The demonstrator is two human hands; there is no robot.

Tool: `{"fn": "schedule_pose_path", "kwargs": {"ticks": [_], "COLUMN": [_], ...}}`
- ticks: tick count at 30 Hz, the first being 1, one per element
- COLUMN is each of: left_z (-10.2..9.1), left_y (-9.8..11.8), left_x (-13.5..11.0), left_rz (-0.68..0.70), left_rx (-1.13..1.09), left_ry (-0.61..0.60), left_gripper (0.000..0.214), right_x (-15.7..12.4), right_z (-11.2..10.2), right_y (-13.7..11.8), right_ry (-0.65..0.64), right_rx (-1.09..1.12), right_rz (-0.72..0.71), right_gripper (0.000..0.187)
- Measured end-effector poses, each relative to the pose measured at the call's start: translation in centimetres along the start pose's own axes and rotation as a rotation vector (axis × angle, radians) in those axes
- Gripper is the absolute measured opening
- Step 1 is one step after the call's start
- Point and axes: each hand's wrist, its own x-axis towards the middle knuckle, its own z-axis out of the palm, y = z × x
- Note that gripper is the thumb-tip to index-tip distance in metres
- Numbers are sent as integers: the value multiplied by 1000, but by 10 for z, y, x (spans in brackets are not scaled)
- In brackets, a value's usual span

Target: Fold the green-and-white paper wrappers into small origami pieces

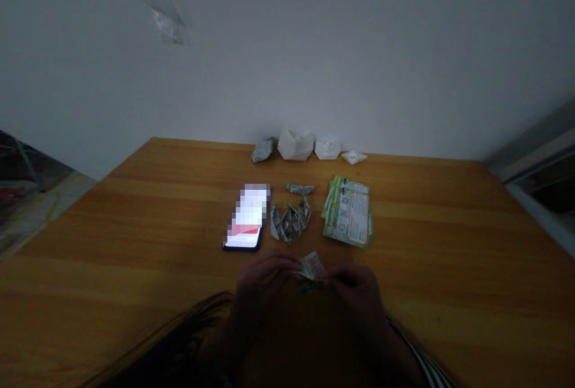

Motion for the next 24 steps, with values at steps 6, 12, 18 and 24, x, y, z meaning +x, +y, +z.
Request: {"fn": "schedule_pose_path", "kwargs": {"ticks": [6,12,18,24], "left_z": [14,23,29,31], "left_y": [-1,-1,5,6], "left_x": [-6,-11,-16,-19], "left_rz": [-355,-436,-322,-260], "left_rx": [-89,-172,-104,-63], "left_ry": [155,239,274,305], "left_gripper": [10,8,21,26], "right_x": [-7,-8,-7,-9], "right_z": [7,16,16,13], "right_y": [4,4,5,5], "right_ry": [64,157,111,55], "right_rx": [-43,32,231,252], "right_rz": [2,70,136,163], "right_gripper": [9,2,30,37]}}
